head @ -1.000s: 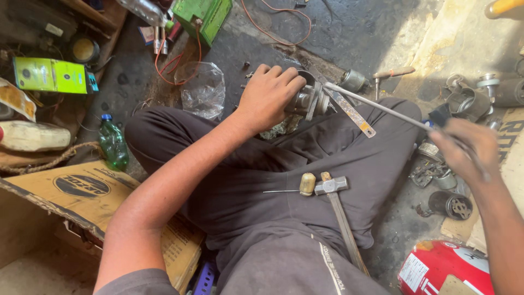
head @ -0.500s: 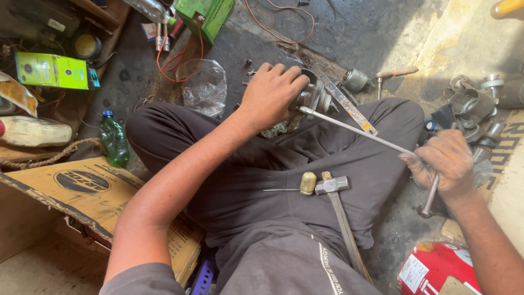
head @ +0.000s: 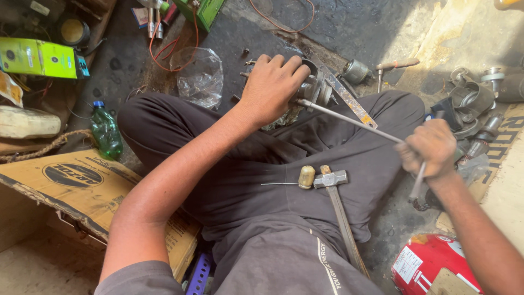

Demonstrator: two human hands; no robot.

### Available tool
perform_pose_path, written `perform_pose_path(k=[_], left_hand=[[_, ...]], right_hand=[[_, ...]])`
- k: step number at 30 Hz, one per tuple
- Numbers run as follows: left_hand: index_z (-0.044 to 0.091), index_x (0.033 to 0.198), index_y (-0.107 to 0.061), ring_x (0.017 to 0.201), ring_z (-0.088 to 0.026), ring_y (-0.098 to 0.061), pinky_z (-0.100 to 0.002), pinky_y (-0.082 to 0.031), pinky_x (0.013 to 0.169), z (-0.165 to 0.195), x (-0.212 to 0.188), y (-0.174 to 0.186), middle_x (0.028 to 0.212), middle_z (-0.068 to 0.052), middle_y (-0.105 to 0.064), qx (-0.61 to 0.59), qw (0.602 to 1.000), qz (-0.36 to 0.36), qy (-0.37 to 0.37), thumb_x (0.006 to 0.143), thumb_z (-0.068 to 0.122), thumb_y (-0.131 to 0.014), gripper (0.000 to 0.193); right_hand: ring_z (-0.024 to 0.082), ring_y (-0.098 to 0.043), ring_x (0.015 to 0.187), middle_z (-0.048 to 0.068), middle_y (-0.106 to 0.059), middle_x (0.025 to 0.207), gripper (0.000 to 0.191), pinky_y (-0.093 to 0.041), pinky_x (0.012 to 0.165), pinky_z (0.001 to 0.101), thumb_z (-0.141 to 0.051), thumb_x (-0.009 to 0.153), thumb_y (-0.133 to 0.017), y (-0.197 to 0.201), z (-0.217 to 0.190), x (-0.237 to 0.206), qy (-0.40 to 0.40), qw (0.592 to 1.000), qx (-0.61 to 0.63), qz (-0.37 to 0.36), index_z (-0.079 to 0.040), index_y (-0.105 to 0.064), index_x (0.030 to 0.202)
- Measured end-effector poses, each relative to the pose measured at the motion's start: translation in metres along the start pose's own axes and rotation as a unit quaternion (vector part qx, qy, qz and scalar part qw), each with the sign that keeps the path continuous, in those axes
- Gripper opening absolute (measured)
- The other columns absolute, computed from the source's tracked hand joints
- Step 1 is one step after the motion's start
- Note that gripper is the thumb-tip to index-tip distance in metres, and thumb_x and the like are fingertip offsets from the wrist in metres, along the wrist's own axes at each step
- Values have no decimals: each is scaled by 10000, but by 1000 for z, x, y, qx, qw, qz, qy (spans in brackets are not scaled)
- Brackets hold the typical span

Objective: The person sits on the floor and uses a T-handle wrench and a socket wrench to loosen and tighten bolts on a small electric motor. They remove a circular metal cover, adjust internal components, and reassemble the motor housing.

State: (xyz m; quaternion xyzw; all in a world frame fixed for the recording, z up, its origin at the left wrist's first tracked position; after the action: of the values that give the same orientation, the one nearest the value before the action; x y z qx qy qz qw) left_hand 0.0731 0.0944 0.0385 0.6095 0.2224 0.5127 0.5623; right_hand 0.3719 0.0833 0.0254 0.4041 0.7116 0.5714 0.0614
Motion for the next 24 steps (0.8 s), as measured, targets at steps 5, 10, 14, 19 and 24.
perform_pose_path(k=[5,10,14,19,24], left_hand=[[94,1101,-602,861,-258,-583,-425,-412,760,1,-1,3,1009,-48,-579,-17,1000,12,14,718,131,-787,427],[89,1101,-604,873,-273,-592,-432,-410,751,0,1,4,997,-56,-575,-47,999,0,10,712,160,-800,442],[91,1095,-605,873,-276,-594,-435,-417,765,-2,-3,6,996,-60,-575,-59,998,14,28,697,199,-815,463],[111,1121,-602,897,-231,-591,-406,-422,800,5,-1,3,1029,-34,-578,-6,1000,29,9,735,200,-826,455],[89,1068,-600,874,-251,-587,-426,-414,761,6,5,-2,979,-52,-578,-39,999,-4,-5,684,243,-834,475]], right_hand=[[152,-436,588,62,-498,628,613,-335,604,328,-361,1168,-542,-35,71,-45,-399,869,290,-42,-14,-547,663],[112,-551,761,49,-593,822,504,-437,709,308,-329,1165,-458,14,23,0,-211,969,129,2,19,-625,841],[125,-587,741,43,-625,807,428,-464,727,303,-253,1178,-603,6,23,-3,-292,937,184,51,40,-627,867],[127,-451,640,20,-504,668,363,-349,596,298,-162,1110,-624,-25,70,-37,-432,833,335,83,-3,-550,792],[121,-310,485,-5,-328,577,441,-265,459,311,-215,1082,-612,-67,92,-60,-558,642,521,-63,-98,-391,718]])
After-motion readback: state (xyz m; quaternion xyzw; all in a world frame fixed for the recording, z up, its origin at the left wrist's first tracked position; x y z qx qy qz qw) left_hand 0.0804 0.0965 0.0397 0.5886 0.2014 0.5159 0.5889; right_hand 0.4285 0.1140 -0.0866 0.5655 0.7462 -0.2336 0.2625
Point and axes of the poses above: each hand's wrist, its own x-axis towards the middle knuckle, its own y-axis out of the back of the hand, z = x × y, the point moved 10 cm from there along x, towards the middle knuckle
